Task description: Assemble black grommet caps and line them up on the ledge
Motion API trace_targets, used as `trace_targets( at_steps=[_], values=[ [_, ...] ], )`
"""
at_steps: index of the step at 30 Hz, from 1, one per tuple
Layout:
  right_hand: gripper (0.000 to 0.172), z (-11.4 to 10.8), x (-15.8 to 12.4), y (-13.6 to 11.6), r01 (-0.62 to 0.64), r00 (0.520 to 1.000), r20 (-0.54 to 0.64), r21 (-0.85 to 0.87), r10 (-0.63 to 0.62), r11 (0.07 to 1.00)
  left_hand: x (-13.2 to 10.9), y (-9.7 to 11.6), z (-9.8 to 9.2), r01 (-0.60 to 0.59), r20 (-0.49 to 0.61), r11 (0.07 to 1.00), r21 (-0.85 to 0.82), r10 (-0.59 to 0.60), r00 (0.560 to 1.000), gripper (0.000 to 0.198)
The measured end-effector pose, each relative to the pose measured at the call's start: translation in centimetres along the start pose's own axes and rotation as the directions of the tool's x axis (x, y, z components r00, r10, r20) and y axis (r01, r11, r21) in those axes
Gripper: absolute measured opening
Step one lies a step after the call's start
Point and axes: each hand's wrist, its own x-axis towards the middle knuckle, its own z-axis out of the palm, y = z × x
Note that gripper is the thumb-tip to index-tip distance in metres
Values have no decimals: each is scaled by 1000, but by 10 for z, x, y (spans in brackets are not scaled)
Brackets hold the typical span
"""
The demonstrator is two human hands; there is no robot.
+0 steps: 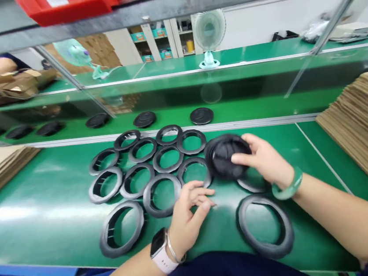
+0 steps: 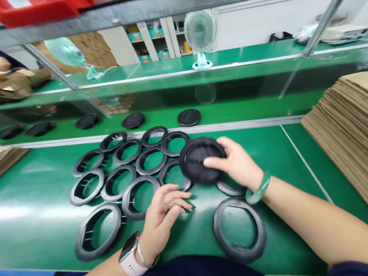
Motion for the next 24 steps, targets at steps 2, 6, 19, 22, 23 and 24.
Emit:
trace_targets(
  at_steps=[2, 6, 19, 22, 23, 24],
  values=[
    [46, -28, 23, 4, 80, 975, -217, 163, -43, 983, 1, 0, -3, -44, -26, 990, 137, 47, 999, 27],
    [38, -87, 64, 24, 148, 827, -560, 307, 53, 940, 6, 3, -4, -278, 233, 884, 375, 200, 952, 20],
    [26, -143, 89, 67, 190, 698, -659, 547, 280, 815, 9, 2, 3, -541, 714, 765, 350, 156, 683, 36],
    [27, -142, 89, 66, 202, 697, -666, 537, 265, 819, 6, 3, -1, -343, 573, 899, 273, 134, 808, 17],
    [27, -142, 89, 66, 204, 700, -665, 534, 259, 821, 5, 4, -2, -233, 524, 944, 233, 80, 848, 13],
    [26, -141, 89, 66, 205, 704, -663, 533, 255, 821, 4, 5, -2, -110, 488, 978, 180, 8, 873, 14]
  ],
)
